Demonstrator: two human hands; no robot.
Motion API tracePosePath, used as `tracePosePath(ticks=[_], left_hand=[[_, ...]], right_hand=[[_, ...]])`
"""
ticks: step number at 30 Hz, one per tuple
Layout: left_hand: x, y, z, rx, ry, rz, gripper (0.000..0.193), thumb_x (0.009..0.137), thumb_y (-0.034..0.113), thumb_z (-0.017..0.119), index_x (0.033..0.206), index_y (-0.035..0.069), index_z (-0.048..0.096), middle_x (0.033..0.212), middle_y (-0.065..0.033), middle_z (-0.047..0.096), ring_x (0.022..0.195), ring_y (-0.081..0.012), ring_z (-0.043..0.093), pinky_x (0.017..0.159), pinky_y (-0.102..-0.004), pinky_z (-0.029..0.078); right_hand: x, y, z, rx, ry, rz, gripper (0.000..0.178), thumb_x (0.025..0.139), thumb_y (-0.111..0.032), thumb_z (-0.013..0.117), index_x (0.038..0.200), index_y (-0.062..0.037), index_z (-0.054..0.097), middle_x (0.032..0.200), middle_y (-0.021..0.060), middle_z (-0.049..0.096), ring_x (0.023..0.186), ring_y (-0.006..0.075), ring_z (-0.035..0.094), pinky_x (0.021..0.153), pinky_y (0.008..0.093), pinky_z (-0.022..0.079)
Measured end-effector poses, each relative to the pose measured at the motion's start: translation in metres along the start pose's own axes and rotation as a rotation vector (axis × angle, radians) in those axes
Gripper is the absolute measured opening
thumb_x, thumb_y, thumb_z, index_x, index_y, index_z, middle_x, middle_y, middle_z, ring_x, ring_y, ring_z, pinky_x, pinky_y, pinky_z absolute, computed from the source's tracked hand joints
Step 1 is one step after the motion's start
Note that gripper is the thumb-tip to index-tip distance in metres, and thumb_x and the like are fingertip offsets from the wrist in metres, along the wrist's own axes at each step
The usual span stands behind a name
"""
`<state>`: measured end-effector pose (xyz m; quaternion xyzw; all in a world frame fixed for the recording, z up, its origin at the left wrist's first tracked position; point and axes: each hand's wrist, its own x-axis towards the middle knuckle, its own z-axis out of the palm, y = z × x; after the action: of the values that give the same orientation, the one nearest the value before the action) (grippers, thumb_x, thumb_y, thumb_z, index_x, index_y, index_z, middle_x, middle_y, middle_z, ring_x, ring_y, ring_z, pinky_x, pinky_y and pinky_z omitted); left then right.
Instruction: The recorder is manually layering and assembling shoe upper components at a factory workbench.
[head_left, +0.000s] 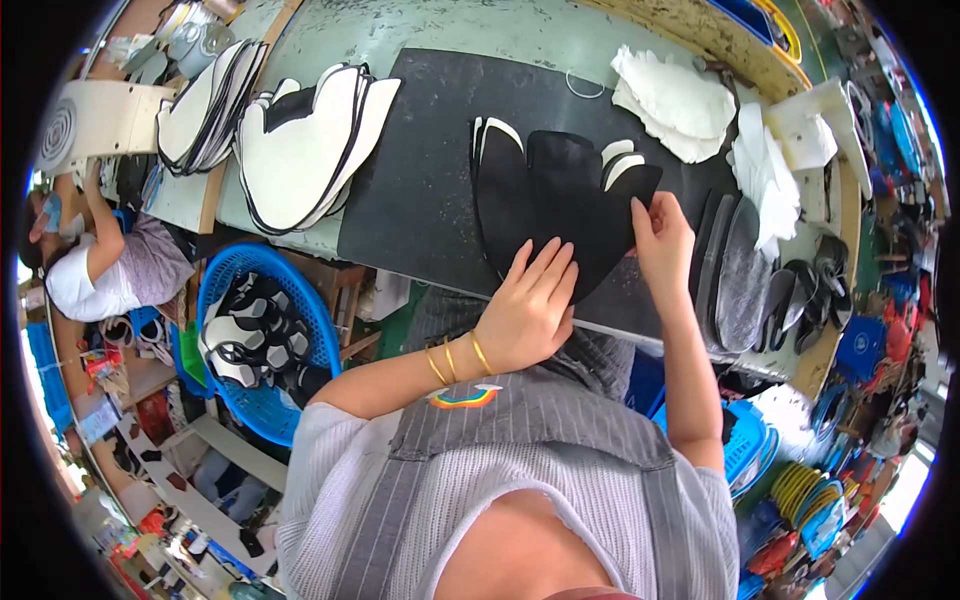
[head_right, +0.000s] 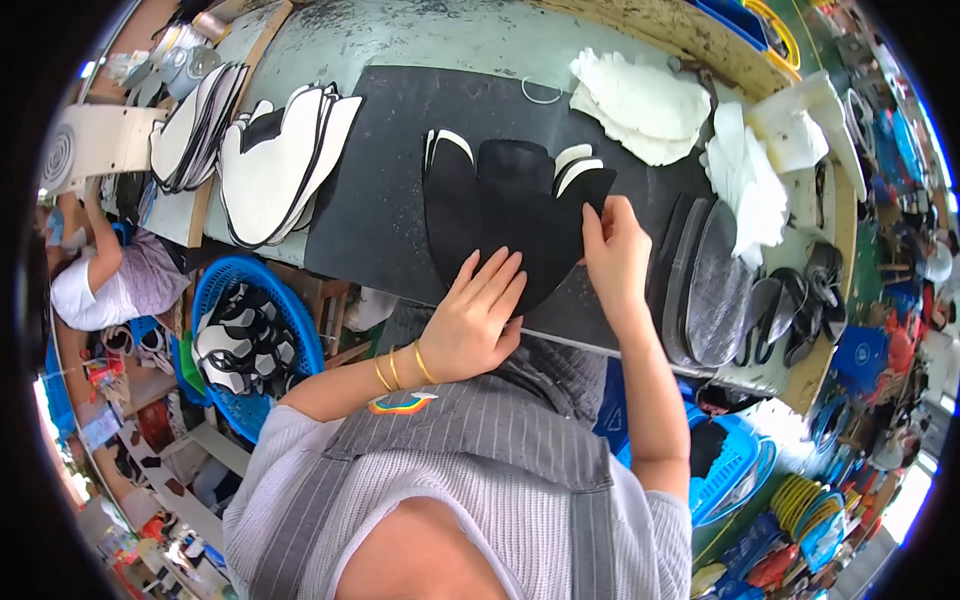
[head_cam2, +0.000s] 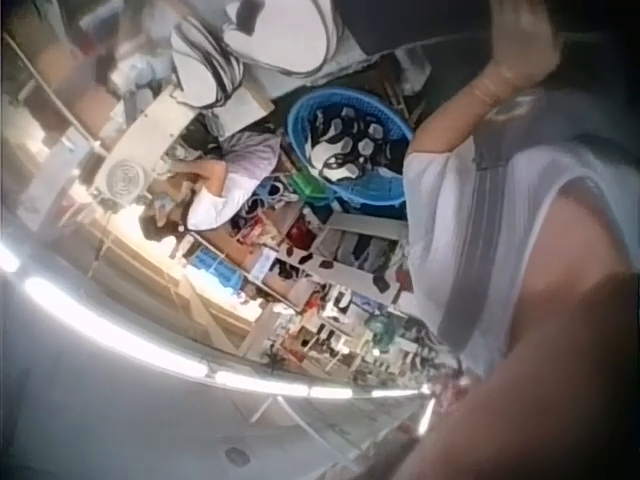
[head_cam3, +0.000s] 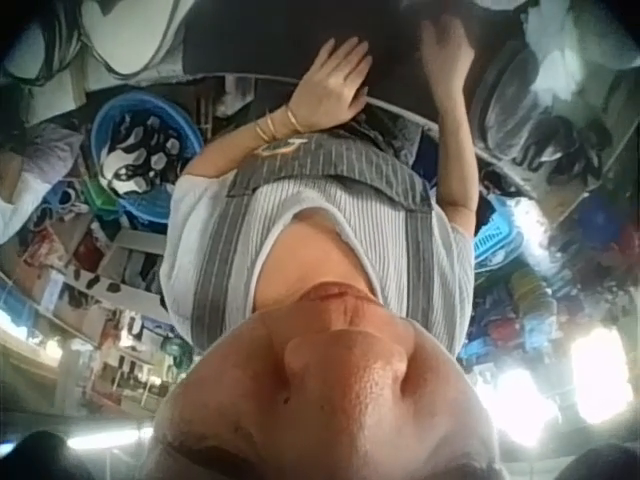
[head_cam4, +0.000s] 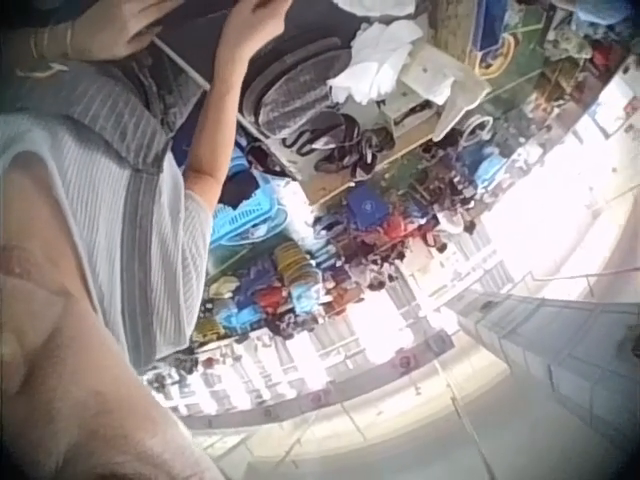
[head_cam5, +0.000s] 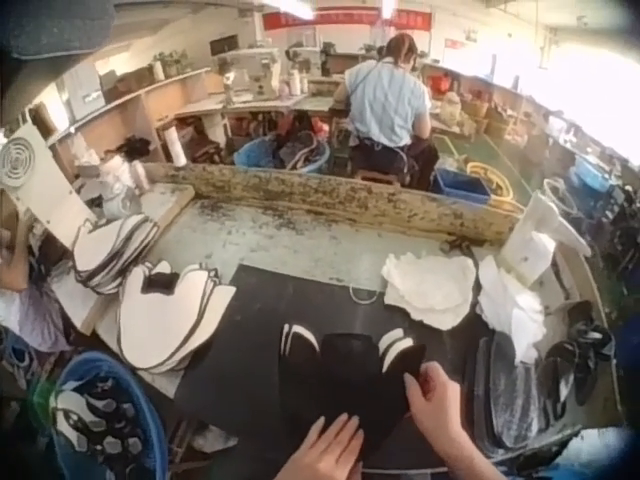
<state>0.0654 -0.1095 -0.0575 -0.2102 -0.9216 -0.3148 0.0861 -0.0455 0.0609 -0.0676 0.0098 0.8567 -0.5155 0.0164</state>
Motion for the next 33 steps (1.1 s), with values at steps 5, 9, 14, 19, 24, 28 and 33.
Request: tracePosePath(ticks=[5, 9, 14, 19, 24, 28, 33], left_hand=[[-0.004, -0.003, 0.003, -0.01, 0.018, -0.009, 0.036, 0.075, 0.006, 0.061, 0.109, -0.007, 0.058, 0.124, -0.02, 0.053, 0.123, -0.0359, 0.044, 0.106, -0.0525, 0.027], [-0.007, -0.004, 0.012, -0.016, 0.041, 0.007, 0.029, 0.078, 0.007, 0.061, 0.106, -0.002, 0.061, 0.122, -0.0136, 0.056, 0.123, -0.0308, 0.046, 0.107, -0.0538, 0.024], [-0.008, 0.003, 0.006, 0.025, 0.035, 0.022, 0.029, 0.077, 0.009, 0.065, 0.105, 0.001, 0.063, 0.119, -0.0132, 0.059, 0.12, -0.0293, 0.05, 0.106, -0.0561, 0.024], [0.023, -0.052, -0.046, -0.065, 0.071, -0.103, 0.033, 0.089, 0.016, 0.053, 0.12, 0.004, 0.056, 0.125, -0.0135, 0.056, 0.125, -0.0314, 0.045, 0.108, -0.0497, 0.022], [0.044, -0.127, -0.045, -0.502, -0.098, -0.251, 0.06, 0.099, 0.046, 0.017, 0.144, 0.008, 0.023, 0.141, -0.0056, 0.042, 0.135, -0.02, 0.03, 0.112, -0.0464, 0.0], [0.031, -0.126, -0.044, -0.315, -0.214, -0.232, 0.06, 0.098, 0.048, 0.021, 0.146, 0.012, 0.02, 0.146, -0.0042, 0.034, 0.139, -0.0207, 0.023, 0.111, -0.0501, -0.003], [0.039, -0.118, -0.032, 0.303, -0.16, 0.029, 0.065, 0.09, 0.05, 0.045, 0.141, 0.012, 0.032, 0.147, -0.0066, 0.031, 0.138, -0.0207, 0.025, 0.109, -0.0564, 0.009]], right_hand=[[0.001, -0.001, 0.005, -0.054, 0.073, -0.055, 0.014, 0.086, -0.011, 0.061, 0.087, 0.0017, 0.056, 0.06, 0.0082, 0.055, 0.047, 0.0117, 0.052, 0.043, 0.0275, 0.042], [0.006, 0.019, 0.009, -0.08, 0.111, -0.164, 0.012, 0.085, -0.009, 0.062, 0.087, 0.0017, 0.056, 0.067, 0.0128, 0.059, 0.053, 0.0201, 0.056, 0.053, 0.0313, 0.046], [0.01, 0.013, 0.003, -0.742, 0.172, -0.296, 0.022, 0.086, -0.016, 0.058, 0.099, 0.0, 0.051, 0.075, 0.0165, 0.06, 0.065, 0.0347, 0.062, 0.059, 0.0401, 0.051], [0.019, -0.021, -0.014, -0.565, 0.033, -0.856, 0.027, 0.083, -0.014, 0.059, 0.106, -0.0018, 0.055, 0.103, 0.0134, 0.059, 0.094, 0.0319, 0.059, 0.078, 0.041, 0.049], [0.026, -0.041, 0.062, -0.484, -0.588, -1.188, 0.051, 0.086, -0.035, 0.055, 0.125, -0.002, 0.049, 0.129, 0.014, 0.049, 0.127, 0.0286, 0.039, 0.106, 0.0402, 0.031], [-0.015, -0.038, 0.047, -0.612, -0.891, -1.221, 0.069, 0.086, -0.053, 0.046, 0.132, -0.0023, 0.043, 0.141, 0.0118, 0.038, 0.136, 0.026, 0.028, 0.112, 0.044, 0.019], [-0.056, -0.026, 0.008, -0.024, -1.316, -0.817, 0.049, 0.085, -0.037, 0.055, 0.113, 0.003, 0.058, 0.126, 0.0154, 0.053, 0.12, 0.0325, 0.049, 0.104, 0.047, 0.034]])
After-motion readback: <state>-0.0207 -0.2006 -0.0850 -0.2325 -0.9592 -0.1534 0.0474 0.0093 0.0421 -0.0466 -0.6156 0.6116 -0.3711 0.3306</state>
